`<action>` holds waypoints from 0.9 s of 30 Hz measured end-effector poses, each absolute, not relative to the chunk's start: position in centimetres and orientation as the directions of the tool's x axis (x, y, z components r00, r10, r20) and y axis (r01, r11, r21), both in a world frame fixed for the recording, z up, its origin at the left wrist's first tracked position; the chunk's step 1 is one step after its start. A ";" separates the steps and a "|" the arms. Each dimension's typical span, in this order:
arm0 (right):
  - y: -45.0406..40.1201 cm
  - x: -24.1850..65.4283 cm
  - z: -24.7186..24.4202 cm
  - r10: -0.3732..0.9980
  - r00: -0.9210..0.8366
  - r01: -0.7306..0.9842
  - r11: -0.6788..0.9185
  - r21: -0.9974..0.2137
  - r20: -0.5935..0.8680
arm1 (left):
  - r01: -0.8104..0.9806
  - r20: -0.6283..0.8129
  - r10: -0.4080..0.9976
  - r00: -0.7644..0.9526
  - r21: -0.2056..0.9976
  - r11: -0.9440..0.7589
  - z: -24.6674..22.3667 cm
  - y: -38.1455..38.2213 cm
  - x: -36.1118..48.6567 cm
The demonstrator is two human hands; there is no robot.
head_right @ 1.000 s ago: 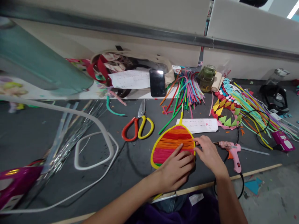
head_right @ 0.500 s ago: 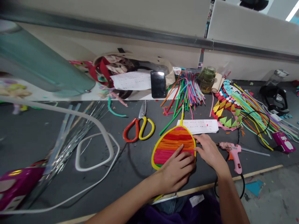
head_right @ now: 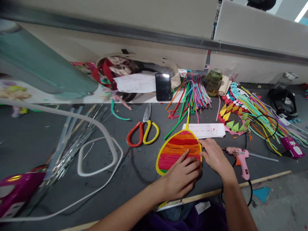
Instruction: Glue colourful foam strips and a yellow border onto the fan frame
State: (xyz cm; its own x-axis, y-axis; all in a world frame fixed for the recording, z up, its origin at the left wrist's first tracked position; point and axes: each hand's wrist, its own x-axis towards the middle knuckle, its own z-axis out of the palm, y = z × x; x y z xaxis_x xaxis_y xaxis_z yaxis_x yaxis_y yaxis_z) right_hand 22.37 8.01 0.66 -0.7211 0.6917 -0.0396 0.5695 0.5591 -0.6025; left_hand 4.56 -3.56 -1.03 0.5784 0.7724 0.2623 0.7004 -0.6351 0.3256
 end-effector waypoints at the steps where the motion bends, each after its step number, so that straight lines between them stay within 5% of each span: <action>1: 8.0 22.4 0.7 0.695 -0.718 0.573 0.561 -0.598 -0.036 | 0.700 0.263 0.771 0.581 0.323 -0.637 -1.0 -3.6 4.5; 27: 9.4 21.6 1.9 0.658 -0.753 0.576 0.650 -0.495 -0.012 | 0.702 0.263 0.770 0.581 0.318 -0.638 -1.0 -3.5 4.6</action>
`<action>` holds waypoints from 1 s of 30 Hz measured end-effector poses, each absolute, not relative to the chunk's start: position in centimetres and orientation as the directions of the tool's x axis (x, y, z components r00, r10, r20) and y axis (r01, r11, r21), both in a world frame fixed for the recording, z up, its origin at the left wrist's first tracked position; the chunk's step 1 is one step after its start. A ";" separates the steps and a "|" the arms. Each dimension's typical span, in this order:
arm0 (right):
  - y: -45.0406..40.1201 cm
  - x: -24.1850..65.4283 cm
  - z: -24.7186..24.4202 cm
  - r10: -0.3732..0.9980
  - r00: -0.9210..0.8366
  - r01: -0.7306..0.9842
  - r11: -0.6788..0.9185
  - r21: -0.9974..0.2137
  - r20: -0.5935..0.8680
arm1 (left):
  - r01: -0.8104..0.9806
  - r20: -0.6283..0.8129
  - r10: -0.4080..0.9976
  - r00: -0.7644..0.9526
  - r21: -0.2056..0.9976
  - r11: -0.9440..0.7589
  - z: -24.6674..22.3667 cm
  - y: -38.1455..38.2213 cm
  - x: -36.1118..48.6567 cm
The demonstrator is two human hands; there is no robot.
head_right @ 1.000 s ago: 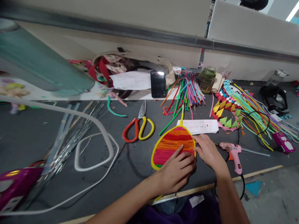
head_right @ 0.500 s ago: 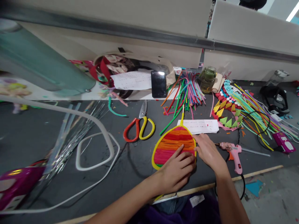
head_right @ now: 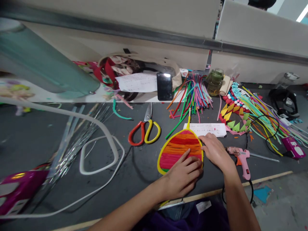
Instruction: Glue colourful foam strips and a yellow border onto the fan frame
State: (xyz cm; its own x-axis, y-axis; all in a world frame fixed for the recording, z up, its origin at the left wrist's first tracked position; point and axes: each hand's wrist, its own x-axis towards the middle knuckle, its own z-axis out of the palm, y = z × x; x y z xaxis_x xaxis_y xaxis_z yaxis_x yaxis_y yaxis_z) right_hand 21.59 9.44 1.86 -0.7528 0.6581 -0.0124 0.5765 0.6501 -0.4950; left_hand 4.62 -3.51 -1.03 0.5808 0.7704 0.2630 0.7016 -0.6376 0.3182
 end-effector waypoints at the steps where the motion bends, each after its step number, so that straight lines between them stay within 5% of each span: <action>1: 9.6 21.5 1.7 0.653 -0.757 0.573 0.657 -0.490 -0.011 | 0.702 0.260 0.771 0.581 0.319 -0.637 -1.0 -3.5 4.6; 30: 10.6 20.2 1.8 0.683 -0.731 0.596 0.645 -0.479 0.011 | 0.701 0.253 0.767 0.589 0.312 -0.641 -0.9 -3.5 4.6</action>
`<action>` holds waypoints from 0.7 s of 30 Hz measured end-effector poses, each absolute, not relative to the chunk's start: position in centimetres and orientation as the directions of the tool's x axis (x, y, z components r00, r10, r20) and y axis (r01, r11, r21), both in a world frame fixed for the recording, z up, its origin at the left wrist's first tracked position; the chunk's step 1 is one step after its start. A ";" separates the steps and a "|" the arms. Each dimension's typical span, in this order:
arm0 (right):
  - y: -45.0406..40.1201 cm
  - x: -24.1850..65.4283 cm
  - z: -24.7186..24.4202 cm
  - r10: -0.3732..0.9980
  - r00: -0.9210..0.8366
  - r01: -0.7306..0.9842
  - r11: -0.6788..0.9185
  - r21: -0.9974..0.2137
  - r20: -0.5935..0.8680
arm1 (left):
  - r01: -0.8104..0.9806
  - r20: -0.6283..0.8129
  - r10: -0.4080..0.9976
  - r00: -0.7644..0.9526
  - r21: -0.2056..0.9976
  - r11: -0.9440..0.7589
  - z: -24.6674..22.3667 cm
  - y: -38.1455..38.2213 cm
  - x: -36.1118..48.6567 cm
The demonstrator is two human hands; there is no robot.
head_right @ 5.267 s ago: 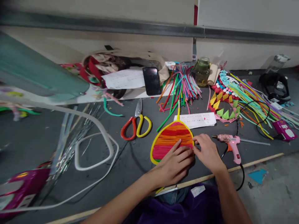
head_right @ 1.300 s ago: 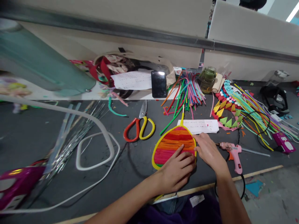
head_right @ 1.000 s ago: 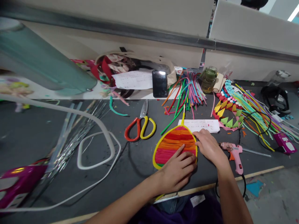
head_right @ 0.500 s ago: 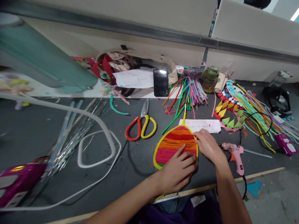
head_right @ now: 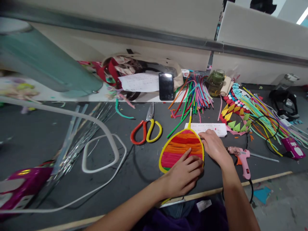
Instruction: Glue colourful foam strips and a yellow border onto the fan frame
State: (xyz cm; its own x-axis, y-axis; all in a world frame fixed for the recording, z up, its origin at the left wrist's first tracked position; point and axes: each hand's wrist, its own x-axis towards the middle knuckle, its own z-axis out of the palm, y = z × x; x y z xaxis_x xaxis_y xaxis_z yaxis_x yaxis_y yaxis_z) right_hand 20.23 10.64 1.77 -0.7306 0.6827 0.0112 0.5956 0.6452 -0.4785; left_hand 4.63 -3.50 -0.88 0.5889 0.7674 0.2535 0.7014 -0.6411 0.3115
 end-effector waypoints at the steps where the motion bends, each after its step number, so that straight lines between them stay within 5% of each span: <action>1: 10.7 19.9 1.9 0.683 -0.730 0.597 0.650 -0.471 0.018 | 0.700 0.254 0.767 0.588 0.314 -0.641 -0.9 -3.5 4.6; 21: 11.5 18.1 1.2 0.694 -0.716 0.625 0.686 -0.373 0.077 | 0.711 0.254 0.763 0.595 0.277 -0.647 -0.7 -3.5 4.6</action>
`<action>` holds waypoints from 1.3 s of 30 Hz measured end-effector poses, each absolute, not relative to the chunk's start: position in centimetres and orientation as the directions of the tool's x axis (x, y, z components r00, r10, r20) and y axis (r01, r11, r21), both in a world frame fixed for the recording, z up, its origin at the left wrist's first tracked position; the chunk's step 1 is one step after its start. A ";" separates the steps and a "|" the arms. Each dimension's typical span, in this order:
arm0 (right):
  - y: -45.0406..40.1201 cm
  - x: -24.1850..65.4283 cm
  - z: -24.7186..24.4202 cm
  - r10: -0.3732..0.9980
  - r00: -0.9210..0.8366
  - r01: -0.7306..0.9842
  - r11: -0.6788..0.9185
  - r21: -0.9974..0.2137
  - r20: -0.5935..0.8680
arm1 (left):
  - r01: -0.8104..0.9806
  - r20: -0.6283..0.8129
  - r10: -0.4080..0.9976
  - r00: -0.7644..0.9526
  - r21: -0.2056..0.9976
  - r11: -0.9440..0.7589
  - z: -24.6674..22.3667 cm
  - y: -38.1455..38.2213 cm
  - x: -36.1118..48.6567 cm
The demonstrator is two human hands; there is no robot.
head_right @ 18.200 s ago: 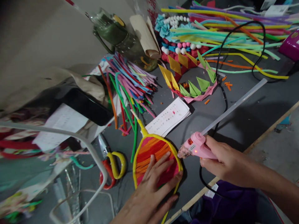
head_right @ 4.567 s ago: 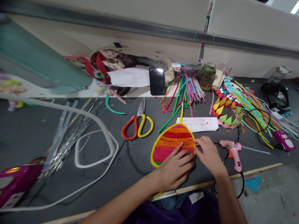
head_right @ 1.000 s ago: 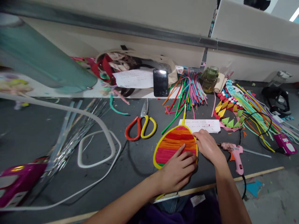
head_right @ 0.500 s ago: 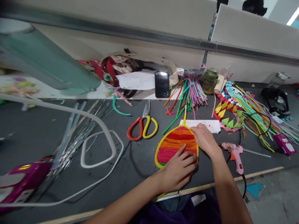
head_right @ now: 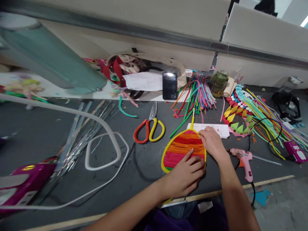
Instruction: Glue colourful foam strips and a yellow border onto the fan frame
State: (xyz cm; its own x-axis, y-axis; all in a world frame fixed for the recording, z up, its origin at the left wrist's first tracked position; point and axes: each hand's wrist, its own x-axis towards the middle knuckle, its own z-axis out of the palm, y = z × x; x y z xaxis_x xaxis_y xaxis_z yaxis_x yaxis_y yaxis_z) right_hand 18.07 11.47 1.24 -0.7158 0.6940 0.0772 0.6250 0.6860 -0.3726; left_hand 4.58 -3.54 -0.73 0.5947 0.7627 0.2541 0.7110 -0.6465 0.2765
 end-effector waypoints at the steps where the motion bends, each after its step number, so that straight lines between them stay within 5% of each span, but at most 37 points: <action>1: 11.6 18.0 1.3 0.706 -0.703 0.635 0.680 -0.366 0.092 | 0.711 0.255 0.763 0.594 0.277 -0.646 -0.8 -3.5 4.6; 39: 12.7 15.9 0.8 0.721 -0.691 0.694 0.684 -0.227 0.060 | 0.707 0.237 0.767 0.596 0.299 -0.641 -0.4 -3.6 4.5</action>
